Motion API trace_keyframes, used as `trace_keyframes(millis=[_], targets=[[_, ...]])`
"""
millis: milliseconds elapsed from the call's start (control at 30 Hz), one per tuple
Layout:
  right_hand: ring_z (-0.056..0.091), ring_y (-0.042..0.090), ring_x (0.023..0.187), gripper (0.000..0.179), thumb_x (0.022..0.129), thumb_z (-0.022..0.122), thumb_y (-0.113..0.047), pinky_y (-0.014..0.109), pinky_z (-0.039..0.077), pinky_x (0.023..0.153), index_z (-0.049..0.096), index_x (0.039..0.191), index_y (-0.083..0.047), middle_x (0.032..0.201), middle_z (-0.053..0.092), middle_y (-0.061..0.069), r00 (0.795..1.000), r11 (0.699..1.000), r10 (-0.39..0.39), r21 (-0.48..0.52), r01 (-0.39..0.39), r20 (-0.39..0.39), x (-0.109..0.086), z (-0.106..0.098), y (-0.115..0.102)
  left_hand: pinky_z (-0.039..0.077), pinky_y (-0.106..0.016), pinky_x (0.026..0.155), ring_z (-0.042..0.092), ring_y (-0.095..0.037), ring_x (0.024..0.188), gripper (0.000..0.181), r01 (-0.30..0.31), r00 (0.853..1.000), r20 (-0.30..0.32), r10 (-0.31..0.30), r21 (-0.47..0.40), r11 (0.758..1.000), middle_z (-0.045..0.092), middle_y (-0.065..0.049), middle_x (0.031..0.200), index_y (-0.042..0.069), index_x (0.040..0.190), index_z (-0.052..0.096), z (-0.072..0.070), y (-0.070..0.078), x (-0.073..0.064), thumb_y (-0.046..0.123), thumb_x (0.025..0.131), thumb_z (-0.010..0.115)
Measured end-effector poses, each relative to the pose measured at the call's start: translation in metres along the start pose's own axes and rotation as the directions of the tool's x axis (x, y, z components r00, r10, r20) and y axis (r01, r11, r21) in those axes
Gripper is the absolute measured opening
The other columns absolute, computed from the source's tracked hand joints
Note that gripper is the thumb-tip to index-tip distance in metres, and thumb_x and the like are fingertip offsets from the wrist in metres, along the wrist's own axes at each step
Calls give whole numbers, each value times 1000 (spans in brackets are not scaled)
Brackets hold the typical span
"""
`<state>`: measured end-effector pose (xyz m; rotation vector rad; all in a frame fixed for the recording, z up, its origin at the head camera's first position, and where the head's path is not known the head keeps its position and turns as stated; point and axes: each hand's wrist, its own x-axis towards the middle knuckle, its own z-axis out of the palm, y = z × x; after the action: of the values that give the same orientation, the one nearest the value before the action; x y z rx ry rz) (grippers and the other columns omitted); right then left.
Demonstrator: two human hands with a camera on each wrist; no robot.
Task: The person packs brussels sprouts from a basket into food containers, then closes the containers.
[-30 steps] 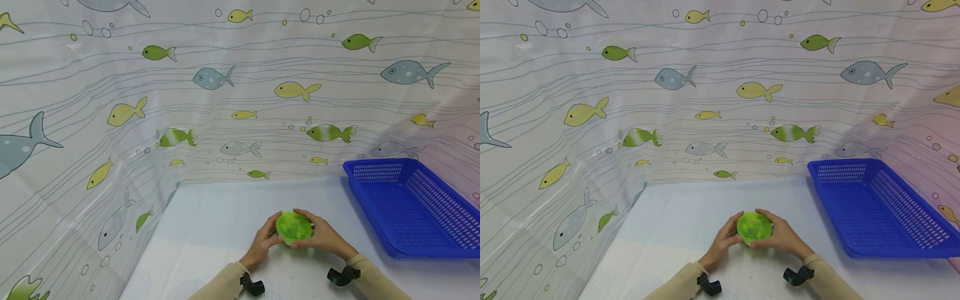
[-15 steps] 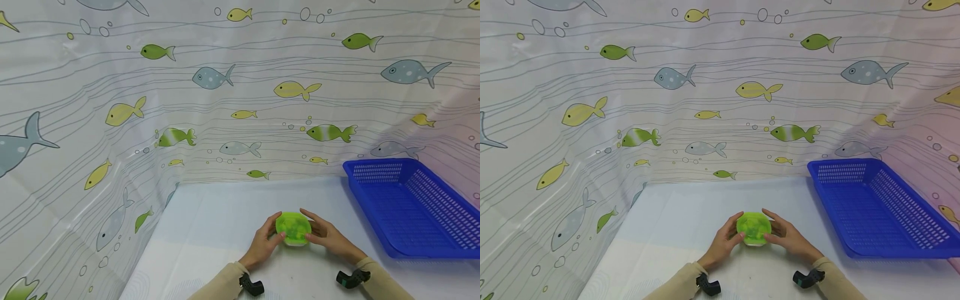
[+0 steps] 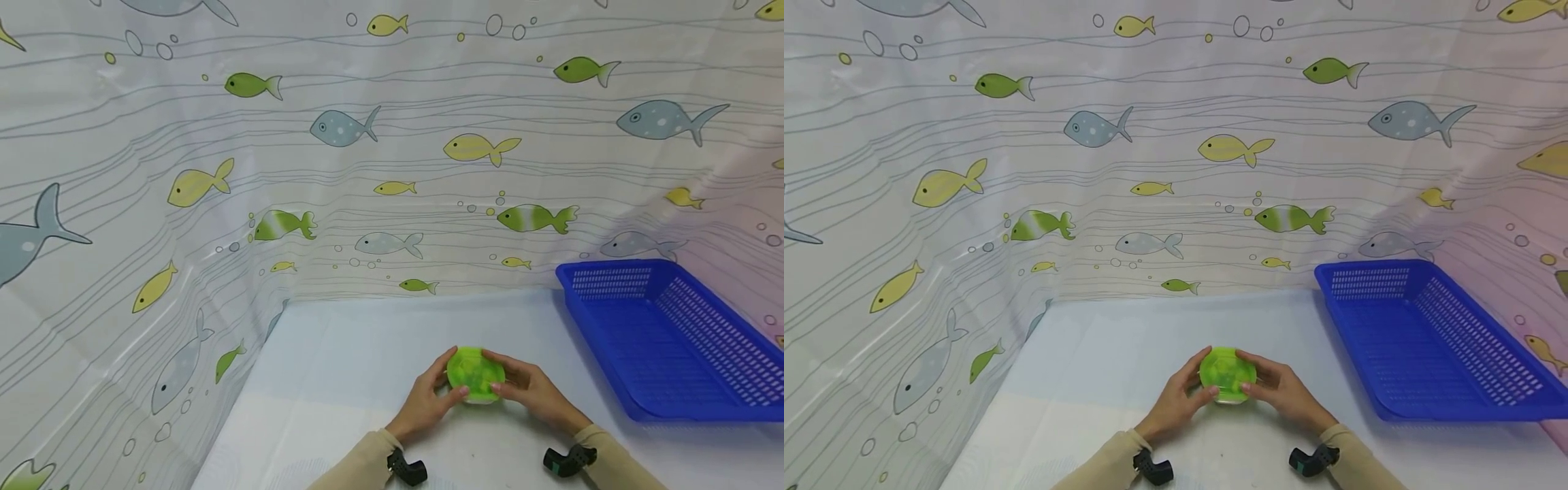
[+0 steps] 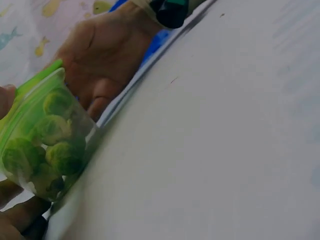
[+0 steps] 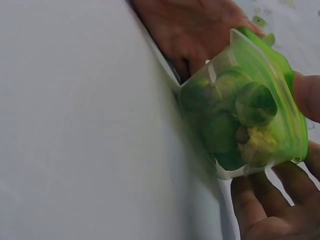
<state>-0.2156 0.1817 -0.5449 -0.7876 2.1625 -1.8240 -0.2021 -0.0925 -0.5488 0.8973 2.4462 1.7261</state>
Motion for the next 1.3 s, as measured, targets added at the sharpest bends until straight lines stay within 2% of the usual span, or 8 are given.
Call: trace_keyframes(millis=[233, 333, 733, 967, 1033, 1100, 1233, 1300], targets=[[34, 42, 155, 62, 106, 66, -17, 9, 38, 110, 43, 162, -8, 168, 39, 20, 1000, 999, 25, -31, -26, -17, 2, 0, -5, 42, -29, 121, 59, -26, 140, 70, 30, 999, 17, -29, -36, 999, 45, -14, 166, 12, 167, 34, -3, 1, 2, 25, 106, 65], [30, 51, 155, 63, 105, 67, -18, 9, 38, 109, 43, 162, -8, 168, 39, 20, 999, 999, 29, -35, -30, -13, 4, -2, -6, 46, -26, 116, 62, -28, 138, 69, 41, 999, 17, -40, -51, 998, 45, -14, 166, 12, 166, 36, -4, 1, 4, 24, 105, 67], [30, 46, 155, 63, 104, 69, -18, 8, 36, 110, 45, 161, -9, 168, 41, 18, 1000, 999, 24, -47, -24, -13, 9, -5, -7, 51, -25, 109, 64, -34, 134, 70, 58, 998, 1, -58, -76, 995, 51, -17, 161, 13, 165, 39, -7, 4, 9, 23, 103, 71], [41, -7, 145, 62, 104, 68, -17, 8, 36, 111, 45, 162, -10, 168, 40, 19, 1000, 999, 6, -43, -7, -22, 8, -3, -4, 49, -26, 112, 62, -33, 138, 70, 55, 998, 4, -55, -68, 996, 46, -15, 165, 14, 165, 38, -6, 1, 7, 23, 104, 70], [42, -11, 142, 62, 104, 68, -17, 8, 36, 111, 45, 162, -10, 168, 40, 19, 1000, 999, 2, -46, -3, -24, 7, -3, -2, 48, -26, 114, 62, -32, 138, 69, 54, 999, 3, -53, -50, 997, 46, -14, 166, 14, 165, 38, -6, 1, 6, 25, 104, 69], [43, -4, 145, 62, 105, 67, -17, 9, 37, 111, 45, 162, -10, 168, 40, 19, 1000, 999, 4, -46, -5, -25, 6, -2, -1, 48, -28, 115, 62, -32, 137, 69, 47, 999, -2, -47, -35, 998, 47, -15, 165, 12, 165, 38, -5, 1, 5, 26, 104, 69], [39, 29, 153, 62, 105, 67, -18, 11, 40, 110, 44, 162, -11, 168, 40, 19, 999, 998, 22, -51, -23, -23, 4, -1, 1, 46, -28, 117, 63, -29, 137, 69, 55, 998, -7, -55, -15, 998, 49, -13, 164, 14, 165, 39, -3, 1, 3, 30, 105, 68], [36, 36, 153, 61, 105, 67, -18, 11, 40, 110, 44, 162, -11, 168, 40, 19, 999, 998, 28, -51, -29, -24, 3, 0, 1, 45, -27, 117, 62, -28, 138, 68, 63, 998, -3, -63, -19, 998, 48, -11, 164, 16, 165, 39, -2, 1, 2, 30, 105, 68]])
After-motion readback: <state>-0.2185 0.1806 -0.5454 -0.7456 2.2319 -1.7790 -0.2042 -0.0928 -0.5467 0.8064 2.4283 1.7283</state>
